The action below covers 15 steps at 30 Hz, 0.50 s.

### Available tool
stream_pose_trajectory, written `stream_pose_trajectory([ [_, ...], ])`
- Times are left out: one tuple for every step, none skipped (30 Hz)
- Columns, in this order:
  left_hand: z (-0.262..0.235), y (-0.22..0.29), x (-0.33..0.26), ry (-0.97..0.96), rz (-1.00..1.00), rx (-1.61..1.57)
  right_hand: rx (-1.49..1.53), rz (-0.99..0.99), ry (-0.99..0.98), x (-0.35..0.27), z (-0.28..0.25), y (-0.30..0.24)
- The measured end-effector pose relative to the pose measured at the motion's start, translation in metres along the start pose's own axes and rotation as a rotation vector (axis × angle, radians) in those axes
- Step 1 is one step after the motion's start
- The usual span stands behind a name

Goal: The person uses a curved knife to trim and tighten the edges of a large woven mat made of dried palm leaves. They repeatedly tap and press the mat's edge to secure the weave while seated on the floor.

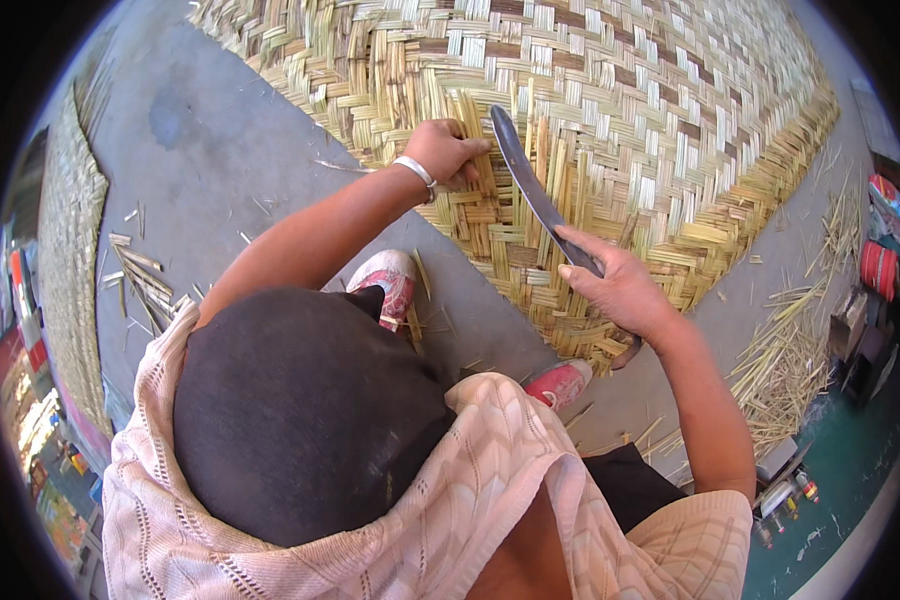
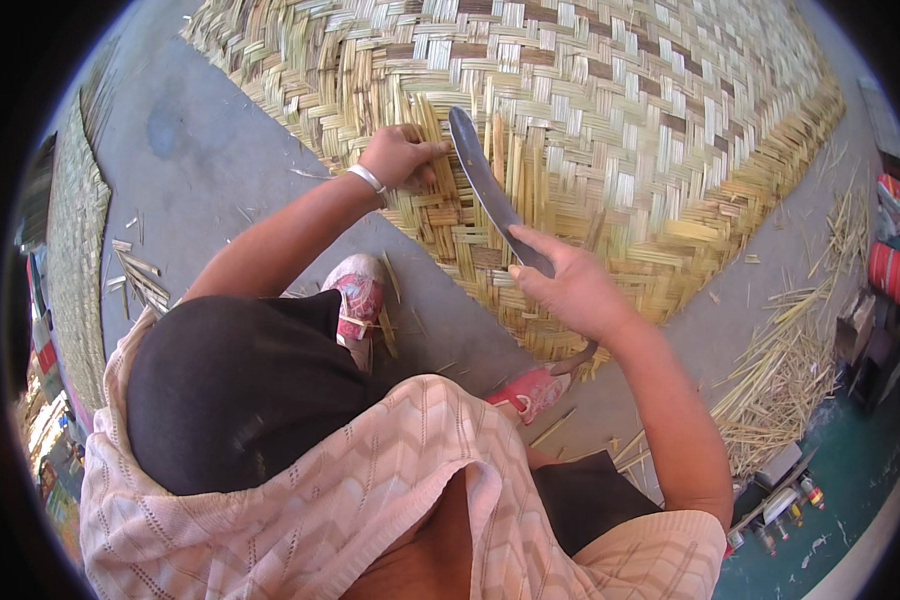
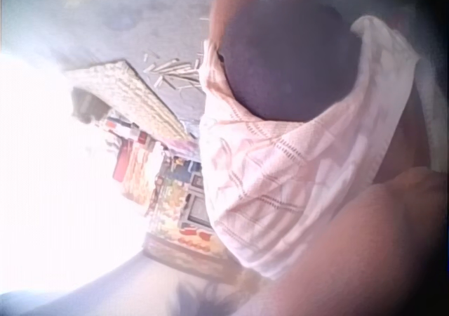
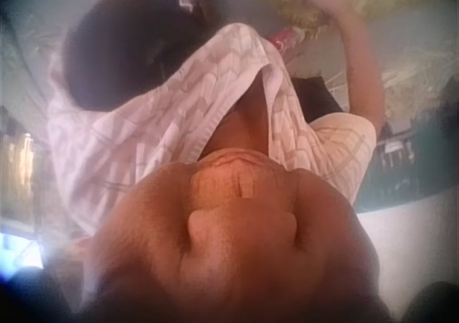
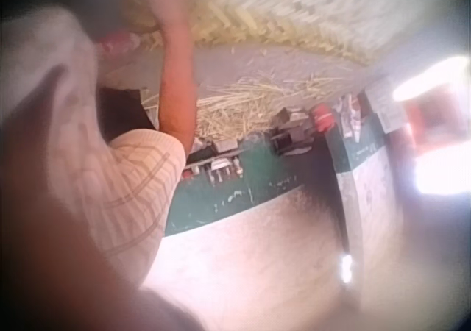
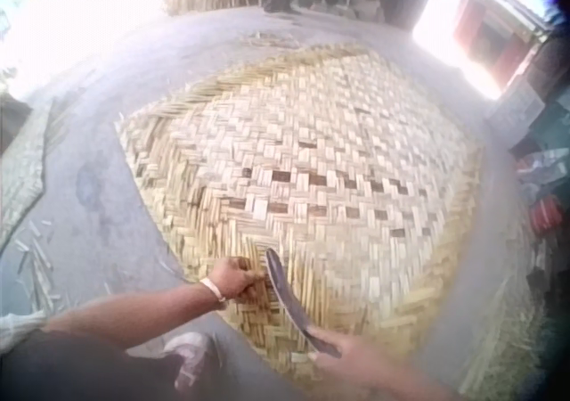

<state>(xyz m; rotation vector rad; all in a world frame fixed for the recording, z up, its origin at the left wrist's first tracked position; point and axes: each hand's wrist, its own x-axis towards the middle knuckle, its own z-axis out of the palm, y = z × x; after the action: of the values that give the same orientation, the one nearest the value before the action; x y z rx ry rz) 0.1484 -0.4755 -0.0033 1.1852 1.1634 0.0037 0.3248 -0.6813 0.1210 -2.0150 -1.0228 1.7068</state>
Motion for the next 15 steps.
stream_pose_trajectory([
  [-0.002, -0.001, 0.000, -0.021, -0.027, -0.056, 0.000, 0.012, 0.007, 0.003, 0.001, 0.001],
  [-0.003, -0.002, -0.001, -0.028, -0.057, -0.109, -0.022, 0.005, 0.003, 0.007, 0.001, 0.002],
  [-0.003, -0.003, -0.003, -0.032, -0.033, -0.138, -0.049, 0.023, -0.002, 0.010, 0.002, 0.001],
  [-0.003, -0.006, -0.004, -0.025, -0.014, -0.161, -0.074, 0.043, -0.005, 0.014, 0.003, 0.000],
  [-0.002, -0.009, -0.006, -0.016, 0.001, -0.181, -0.129, 0.030, -0.015, 0.017, 0.004, -0.002],
  [-0.002, -0.012, -0.007, -0.050, 0.010, -0.272, -0.184, 0.020, -0.024, 0.021, 0.003, -0.006],
  [-0.001, -0.014, -0.007, -0.038, 0.011, -0.301, -0.239, 0.010, -0.032, 0.023, 0.002, -0.010],
  [0.000, -0.016, -0.007, -0.026, 0.010, -0.330, -0.231, 0.020, -0.054, 0.025, 0.000, -0.014],
  [0.001, -0.018, -0.006, -0.025, 0.001, -0.362, -0.222, 0.032, -0.078, 0.025, -0.003, -0.019],
  [0.000, -0.019, -0.006, -0.009, -0.012, -0.349, -0.218, 0.080, -0.105, 0.024, -0.005, -0.024],
  [0.001, -0.019, -0.005, -0.023, -0.029, -0.386, -0.207, 0.076, -0.126, 0.023, -0.009, -0.028],
  [0.000, -0.018, -0.005, -0.038, -0.044, -0.422, -0.201, 0.108, -0.148, 0.021, -0.017, -0.032],
  [-0.001, -0.017, -0.004, -0.036, -0.064, -0.460, -0.199, 0.127, -0.160, 0.022, -0.019, -0.034],
  [-0.001, -0.016, -0.005, -0.047, -0.072, -0.487, -0.197, 0.147, -0.173, 0.023, -0.023, -0.034],
  [-0.002, -0.014, -0.006, -0.039, -0.086, -0.516, -0.198, 0.152, -0.177, 0.024, -0.025, -0.033],
])
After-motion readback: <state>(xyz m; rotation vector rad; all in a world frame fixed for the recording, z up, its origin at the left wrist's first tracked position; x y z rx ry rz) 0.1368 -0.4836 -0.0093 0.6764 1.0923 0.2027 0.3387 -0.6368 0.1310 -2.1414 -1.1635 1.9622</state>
